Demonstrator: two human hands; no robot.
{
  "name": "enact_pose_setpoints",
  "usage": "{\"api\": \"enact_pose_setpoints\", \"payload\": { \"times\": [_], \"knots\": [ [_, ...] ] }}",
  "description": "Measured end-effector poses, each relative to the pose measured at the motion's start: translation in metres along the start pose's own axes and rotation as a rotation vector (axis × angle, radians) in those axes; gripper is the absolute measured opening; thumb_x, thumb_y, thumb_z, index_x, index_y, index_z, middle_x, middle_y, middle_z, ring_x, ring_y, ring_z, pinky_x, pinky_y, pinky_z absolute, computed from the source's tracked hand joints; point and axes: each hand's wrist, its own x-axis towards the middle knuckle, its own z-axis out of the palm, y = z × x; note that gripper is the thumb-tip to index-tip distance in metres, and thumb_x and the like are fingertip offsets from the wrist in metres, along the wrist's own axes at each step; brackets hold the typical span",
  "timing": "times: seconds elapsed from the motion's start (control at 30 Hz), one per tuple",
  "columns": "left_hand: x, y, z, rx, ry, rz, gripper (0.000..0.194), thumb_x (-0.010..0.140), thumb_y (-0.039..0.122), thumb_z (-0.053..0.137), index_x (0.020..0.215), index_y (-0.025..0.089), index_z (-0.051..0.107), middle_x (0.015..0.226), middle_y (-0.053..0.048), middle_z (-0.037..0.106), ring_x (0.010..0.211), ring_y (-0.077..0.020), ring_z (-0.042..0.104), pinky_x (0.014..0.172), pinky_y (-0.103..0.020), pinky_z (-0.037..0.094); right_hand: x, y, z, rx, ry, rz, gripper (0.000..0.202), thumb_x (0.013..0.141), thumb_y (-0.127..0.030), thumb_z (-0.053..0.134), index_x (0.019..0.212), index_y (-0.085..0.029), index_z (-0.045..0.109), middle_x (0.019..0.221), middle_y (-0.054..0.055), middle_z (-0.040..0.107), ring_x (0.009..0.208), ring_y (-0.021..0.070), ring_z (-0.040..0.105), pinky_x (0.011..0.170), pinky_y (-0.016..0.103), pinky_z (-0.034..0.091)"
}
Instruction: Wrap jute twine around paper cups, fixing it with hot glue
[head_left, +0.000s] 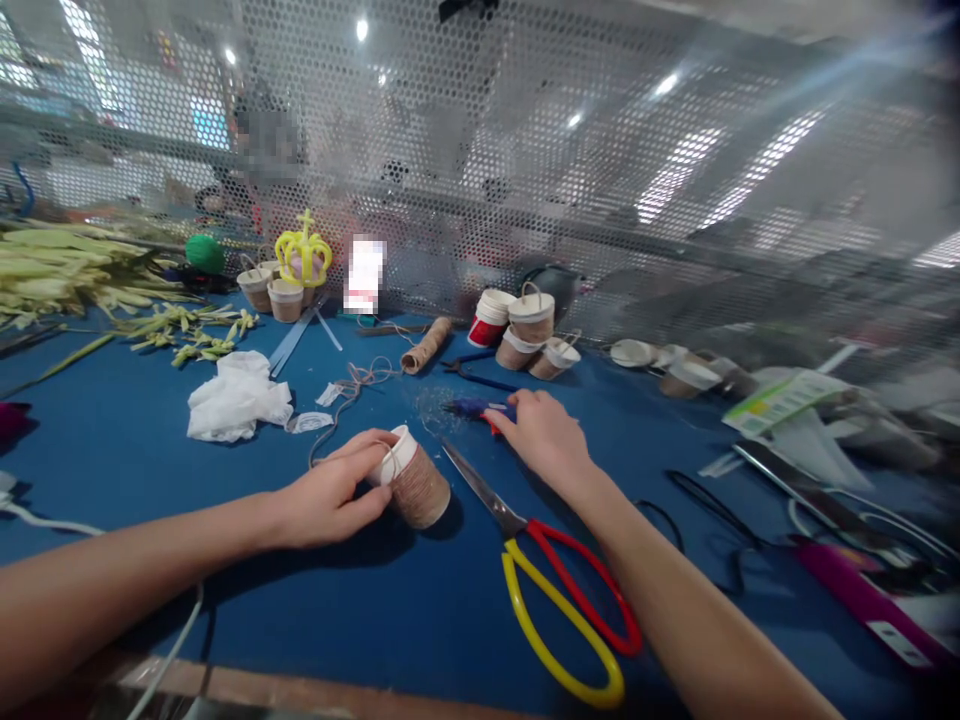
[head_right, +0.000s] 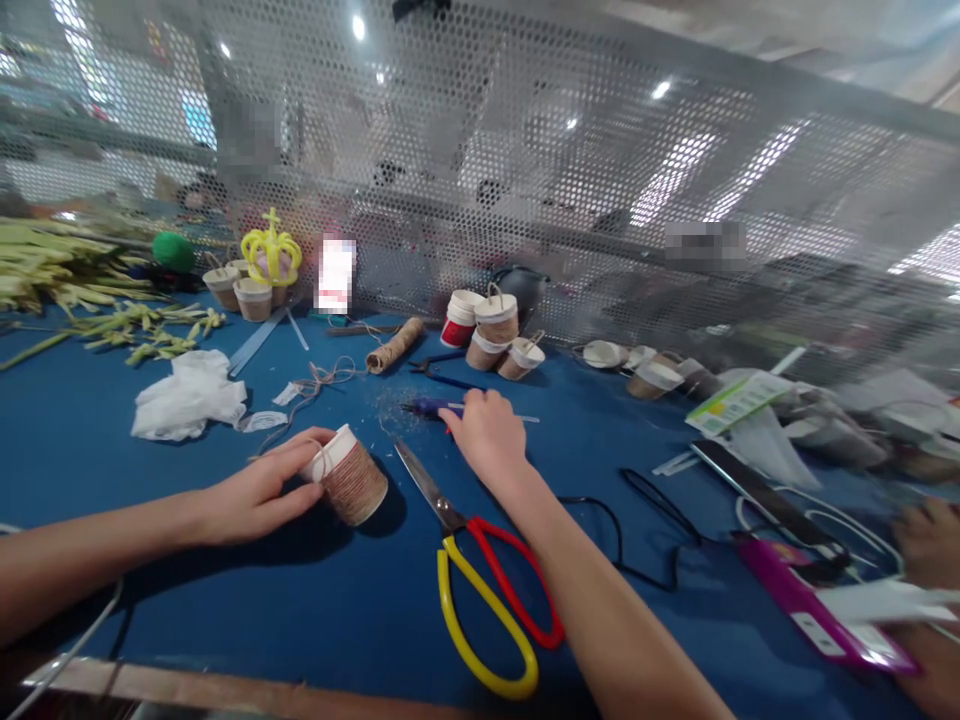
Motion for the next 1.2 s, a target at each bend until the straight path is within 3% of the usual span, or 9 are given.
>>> {"api": "enact_pose_setpoints", "payload": {
  "times": [0.1,0.17,0.27,0.37,0.5,0.77,0.93,1.2],
  "knots": [
    [-0.001,-0.002,0.001,0.015,0.004,0.024,0.015,0.08,0.014,0.04,0.093,0.014,0.048,0.116,-0.012,0.045,0.112,-0.0205,0.041,0.098,-0.033,0.035,-0.021,-0.044,-0.012,0.088,-0.101,-0.269,0.02,0.077,-0.036,0.055,0.087,-0.02,0.06,0.096,0.004,0.059,0.09,0.016,0.054,0.08,0.026,0.04],
    [-0.001,-0.004,0.002,0.046,0.014,0.04,0.017,0.082,0.016,0.04,0.096,0.014,0.048,0.113,-0.011,0.047,0.111,-0.0207,0.042,0.097,-0.034,0.035,-0.034,-0.072,-0.014,0.206,-0.241,-0.587,0.02,0.076,-0.035,0.057,0.086,-0.018,0.06,0.099,0.005,0.058,0.094,0.0152,0.052,0.082,0.025,0.039],
    [-0.002,-0.008,0.003,0.079,0.02,0.057,0.016,0.083,0.018,0.039,0.094,0.014,0.05,0.102,-0.009,0.053,0.107,-0.0208,0.044,0.094,-0.034,0.037,-0.041,-0.099,-0.01,0.074,-0.31,-0.721,0.024,0.066,-0.035,0.065,0.075,-0.013,0.059,0.09,0.009,0.057,0.086,0.0198,0.052,0.073,0.029,0.041],
    [-0.002,-0.009,0.003,0.064,0.027,0.05,0.021,0.083,0.018,0.04,0.101,0.014,0.049,0.108,-0.01,0.052,0.106,-0.021,0.044,0.094,-0.035,0.037,-0.038,-0.104,-0.005,0.008,-0.35,-0.695,0.011,0.069,-0.024,0.061,0.069,-0.014,0.057,0.075,0.006,0.058,0.07,0.0163,0.052,0.061,0.027,0.04],
    [-0.001,-0.007,0.002,0.002,0.018,0.038,0.02,0.083,0.02,0.04,0.101,0.014,0.048,0.106,-0.009,0.052,0.099,-0.0195,0.047,0.09,-0.033,0.039,-0.033,-0.097,-0.004,0.201,-0.322,-0.612,0.006,0.072,-0.012,0.053,0.07,-0.015,0.057,0.079,0.005,0.061,0.074,0.0147,0.054,0.068,0.027,0.04],
    [-0.001,-0.003,-0.001,-0.252,-0.015,-0.129,0.026,0.083,0.029,0.04,0.098,0.01,0.049,0.092,-0.007,0.054,0.085,-0.0188,0.051,0.079,-0.032,0.043,-0.036,-0.07,-0.011,0.642,-0.163,-0.373,0.01,0.076,-0.024,0.055,0.073,-0.015,0.056,0.067,-0.001,0.056,0.062,0.0107,0.051,0.058,0.023,0.041],
    [-0.002,0.002,-0.005,-0.387,-0.049,-0.201,0.027,0.082,0.029,0.042,0.101,0.01,0.049,0.091,-0.005,0.055,0.081,-0.0173,0.051,0.077,-0.031,0.043,-0.047,-0.057,-0.015,0.741,-0.164,-0.264,0.012,0.074,-0.028,0.057,0.073,-0.016,0.056,0.067,-0.001,0.056,0.06,0.0101,0.05,0.056,0.023,0.041],
    [-0.003,0.011,-0.008,-0.377,-0.085,-0.199,0.026,0.082,0.028,0.042,0.097,0.009,0.052,0.082,-0.004,0.055,0.074,-0.0147,0.05,0.07,-0.026,0.043,-0.061,-0.05,-0.012,0.788,-0.144,-0.198,0.014,0.074,-0.03,0.059,0.071,-0.017,0.055,0.066,-0.001,0.056,0.059,0.0102,0.05,0.058,0.024,0.042]
  ]
}}
